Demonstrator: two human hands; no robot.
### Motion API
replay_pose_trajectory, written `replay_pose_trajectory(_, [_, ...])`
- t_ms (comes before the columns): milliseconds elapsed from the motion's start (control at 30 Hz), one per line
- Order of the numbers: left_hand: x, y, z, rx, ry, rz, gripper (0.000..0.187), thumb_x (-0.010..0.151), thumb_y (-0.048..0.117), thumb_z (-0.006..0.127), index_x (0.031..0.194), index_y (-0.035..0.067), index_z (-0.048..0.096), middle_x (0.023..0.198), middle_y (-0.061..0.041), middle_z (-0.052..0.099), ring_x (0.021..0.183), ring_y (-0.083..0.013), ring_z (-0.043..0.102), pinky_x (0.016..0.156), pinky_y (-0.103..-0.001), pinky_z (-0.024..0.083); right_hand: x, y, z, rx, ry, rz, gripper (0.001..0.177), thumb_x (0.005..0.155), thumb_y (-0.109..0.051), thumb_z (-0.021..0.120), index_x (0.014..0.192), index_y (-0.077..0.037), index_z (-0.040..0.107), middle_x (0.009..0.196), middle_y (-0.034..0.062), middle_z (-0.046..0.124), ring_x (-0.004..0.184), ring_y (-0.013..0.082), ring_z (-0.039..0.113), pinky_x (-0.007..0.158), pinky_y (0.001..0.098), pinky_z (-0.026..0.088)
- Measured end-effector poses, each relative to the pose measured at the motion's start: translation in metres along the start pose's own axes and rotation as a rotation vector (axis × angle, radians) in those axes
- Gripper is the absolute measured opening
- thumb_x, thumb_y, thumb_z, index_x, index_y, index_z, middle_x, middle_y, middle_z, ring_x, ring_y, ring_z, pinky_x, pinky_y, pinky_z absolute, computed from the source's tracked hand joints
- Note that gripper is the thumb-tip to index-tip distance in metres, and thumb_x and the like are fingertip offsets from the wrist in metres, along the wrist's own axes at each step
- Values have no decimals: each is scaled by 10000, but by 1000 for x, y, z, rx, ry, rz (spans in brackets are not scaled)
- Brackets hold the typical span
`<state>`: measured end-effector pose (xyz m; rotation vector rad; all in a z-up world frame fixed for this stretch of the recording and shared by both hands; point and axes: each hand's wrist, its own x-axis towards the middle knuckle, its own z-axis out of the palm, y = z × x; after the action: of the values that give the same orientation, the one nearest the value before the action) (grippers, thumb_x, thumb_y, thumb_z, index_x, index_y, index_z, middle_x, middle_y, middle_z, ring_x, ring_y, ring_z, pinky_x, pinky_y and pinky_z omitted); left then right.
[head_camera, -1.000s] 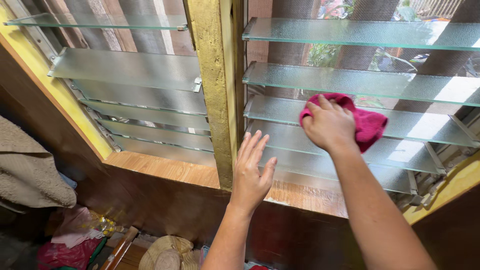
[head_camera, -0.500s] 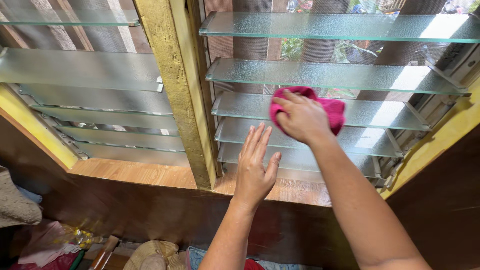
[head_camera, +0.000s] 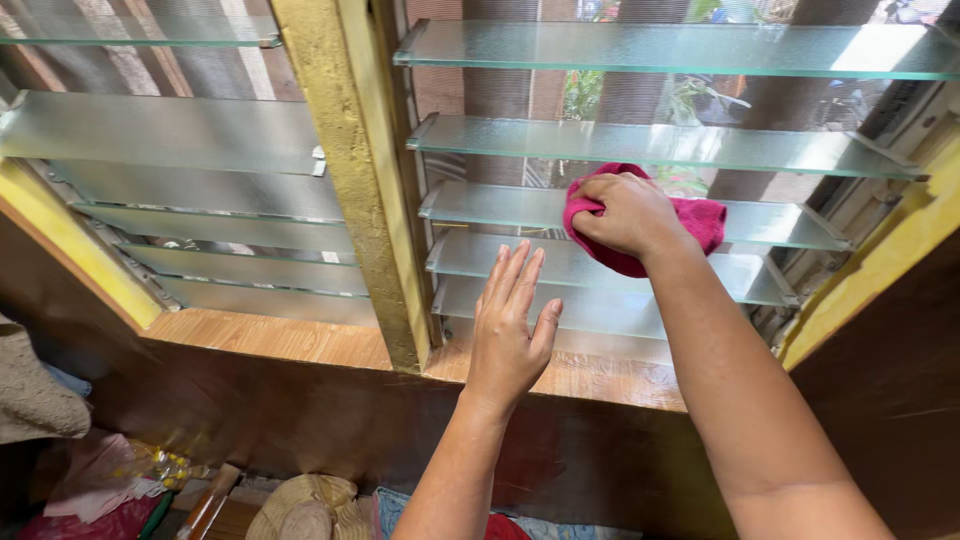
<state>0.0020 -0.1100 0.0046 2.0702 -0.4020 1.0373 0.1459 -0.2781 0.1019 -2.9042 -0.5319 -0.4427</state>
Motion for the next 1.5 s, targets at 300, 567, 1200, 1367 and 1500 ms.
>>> replay_pose_trajectory(300, [5,19,27,-40,-18,56,591,942,182,702,1492,59,525,1584,-160,489,1528,-397,376,1216,-509,333,-32,53,16,-54,199,1,572,860,-463,587,1394,-260,609,1588,50,441,1417,287,445,1115,566,358])
replay_pose_trajectory(567, [2,17,28,10,-53,50,620,934,202,708,1502,54,510,1595,-166,466,1534,-402,341,1193,-521,323,-53,154,6,-166,155,287,662,906,-504,512,1529,-282,480,1650,16,370,1457,273,423,1156,469,375])
replay_pose_trajectory(1200, [0,41,64,-16,-65,84,617,924,194,717,1492,52,519,1590,-176,465,1519,-421,353,1165,-534,343,-32,116,-9,-109,6,246,721,863,-532,523,1533,-288,416,1632,11,360,1470,258,372,1169,497,325])
replay_pose_trajectory(1367, [-2,52,65,-19,-70,79,622,929,194,713,1499,57,508,1600,-174,455,1523,-419,351,1164,-535,343,-27,150,-13,-149,8,387,737,883,-588,501,1538,-259,427,1613,51,387,1478,296,369,1168,548,311])
replay_pose_trajectory(1500, [-10,57,58,-19,-61,92,624,938,196,708,1509,57,497,1609,-176,446,1529,-414,352,1179,-537,337,-25,163,0,-201,-29,485,737,962,-600,454,1462,-66,548,1517,196,532,1374,366,530,1135,544,386])
